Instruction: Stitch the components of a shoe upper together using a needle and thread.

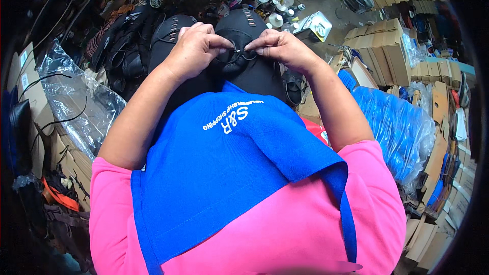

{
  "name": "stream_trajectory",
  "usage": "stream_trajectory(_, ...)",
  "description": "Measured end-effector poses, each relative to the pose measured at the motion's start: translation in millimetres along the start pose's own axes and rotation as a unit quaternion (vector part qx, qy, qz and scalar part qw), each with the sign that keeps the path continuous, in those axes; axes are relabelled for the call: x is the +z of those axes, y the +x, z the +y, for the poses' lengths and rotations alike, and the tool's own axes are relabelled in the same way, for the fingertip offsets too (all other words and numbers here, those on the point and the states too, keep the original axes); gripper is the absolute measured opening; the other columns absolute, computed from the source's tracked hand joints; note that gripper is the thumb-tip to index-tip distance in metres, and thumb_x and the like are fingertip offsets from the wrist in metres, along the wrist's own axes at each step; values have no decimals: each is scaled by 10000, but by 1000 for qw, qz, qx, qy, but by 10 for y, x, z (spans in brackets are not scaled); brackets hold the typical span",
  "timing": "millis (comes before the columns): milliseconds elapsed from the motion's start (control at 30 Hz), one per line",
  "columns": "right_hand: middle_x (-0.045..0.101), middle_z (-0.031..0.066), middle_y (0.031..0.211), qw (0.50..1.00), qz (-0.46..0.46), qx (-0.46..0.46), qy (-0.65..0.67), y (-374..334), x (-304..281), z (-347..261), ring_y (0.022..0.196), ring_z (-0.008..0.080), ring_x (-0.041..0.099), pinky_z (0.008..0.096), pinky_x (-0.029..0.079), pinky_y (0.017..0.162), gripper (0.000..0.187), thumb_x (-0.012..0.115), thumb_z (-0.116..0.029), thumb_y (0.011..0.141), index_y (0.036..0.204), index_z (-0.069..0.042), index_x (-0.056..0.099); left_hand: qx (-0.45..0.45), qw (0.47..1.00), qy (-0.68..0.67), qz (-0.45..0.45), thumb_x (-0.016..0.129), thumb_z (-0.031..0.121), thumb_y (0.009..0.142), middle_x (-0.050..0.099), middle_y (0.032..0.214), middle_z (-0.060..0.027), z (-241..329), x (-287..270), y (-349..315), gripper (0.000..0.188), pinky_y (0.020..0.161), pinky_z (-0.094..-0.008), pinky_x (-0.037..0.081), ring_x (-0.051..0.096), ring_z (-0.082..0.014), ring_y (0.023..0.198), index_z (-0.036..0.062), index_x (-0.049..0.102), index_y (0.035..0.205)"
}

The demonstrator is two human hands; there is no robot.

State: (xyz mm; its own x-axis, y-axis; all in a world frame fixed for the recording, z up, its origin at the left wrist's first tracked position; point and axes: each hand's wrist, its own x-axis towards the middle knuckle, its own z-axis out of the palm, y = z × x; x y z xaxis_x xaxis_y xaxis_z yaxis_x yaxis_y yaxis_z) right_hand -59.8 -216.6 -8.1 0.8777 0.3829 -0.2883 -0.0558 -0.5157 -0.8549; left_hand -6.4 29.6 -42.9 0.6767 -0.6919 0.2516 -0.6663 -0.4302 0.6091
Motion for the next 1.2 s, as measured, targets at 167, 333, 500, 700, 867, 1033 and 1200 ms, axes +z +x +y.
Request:
stream_trajectory(167, 579, 8, 885, 1000, -5, 11, -18, 13, 16, -38, 890, 119, 516, 254, 414, 831, 245, 641, -98, 829, 1068, -100, 699, 4, 996, -73, -51, 704, 138, 732, 600, 791, -25, -72, 53, 73, 167, 784, -355, 436, 561, -230, 865, 183, 727, 891)
stream_trajectory(333, 637, 10, 914, 997, 33, 41, 50, -66, 104, -18, 876, 97, 557, 246, 440, 816, 270, 678, -126, 817, 1084, -84, 689, -12, 997, -75, -28, 722, 96, 707, 638, 793, -53, -10, 13, 7, 205, 794, -355, 468, 580, -231, 841, 125, 710, 910)
stream_trajectory(500, 672, 12, 875, 984, 54, 66, 160, -6, 183, 18, 799, 78, 597, 223, 473, 754, 241, 716, -111, 789, 1017, -36, 694, -142, 967, -204, -51, 711, 48, 719, 647, 890, -107, 172, 11, 36, 220, 791, -337, 471, 601, -233, 860, 23, 666, 932)
stream_trajectory(700, 664, 16, 793, 993, 71, 79, 55, 97, 181, -114, 747, 75, 594, 229, 479, 714, 136, 742, -110, 761, 839, -18, 678, -104, 986, -110, -65, 703, 67, 708, 638, 867, -118, 317, -55, 112, 202, 775, -360, 471, 600, -270, 828, 31, 643, 897)
stream_trajectory(867, 642, 4, 758, 995, 59, 26, 80, 108, 79, -58, 694, 74, 569, 226, 451, 652, 128, 740, -123, 765, 791, -29, 659, 9, 997, 41, -68, 670, 157, 753, 646, 817, -60, 192, -208, 69, 142, 790, -409, 415, 573, -268, 847, 105, 661, 885)
stream_trajectory(1033, 587, -20, 823, 978, 93, 60, 179, -135, 47, -28, 798, 63, 525, 233, 425, 750, 214, 735, -201, 778, 886, -52, 627, -48, 996, -23, -73, 632, 67, 780, 610, 775, -124, 182, -279, -64, 106, 747, -378, 446, 564, -299, 808, 31, 594, 872)
stream_trajectory(1200, 488, 35, 978, 989, 129, -22, -67, -481, 282, 115, 915, 139, 510, 268, 426, 789, 280, 762, -241, 746, 914, -67, 620, -117, 983, -84, -116, 593, 54, 819, 611, 823, -170, 299, -241, 52, 137, 731, -370, 465, 601, -309, 789, 6, 563, 944)
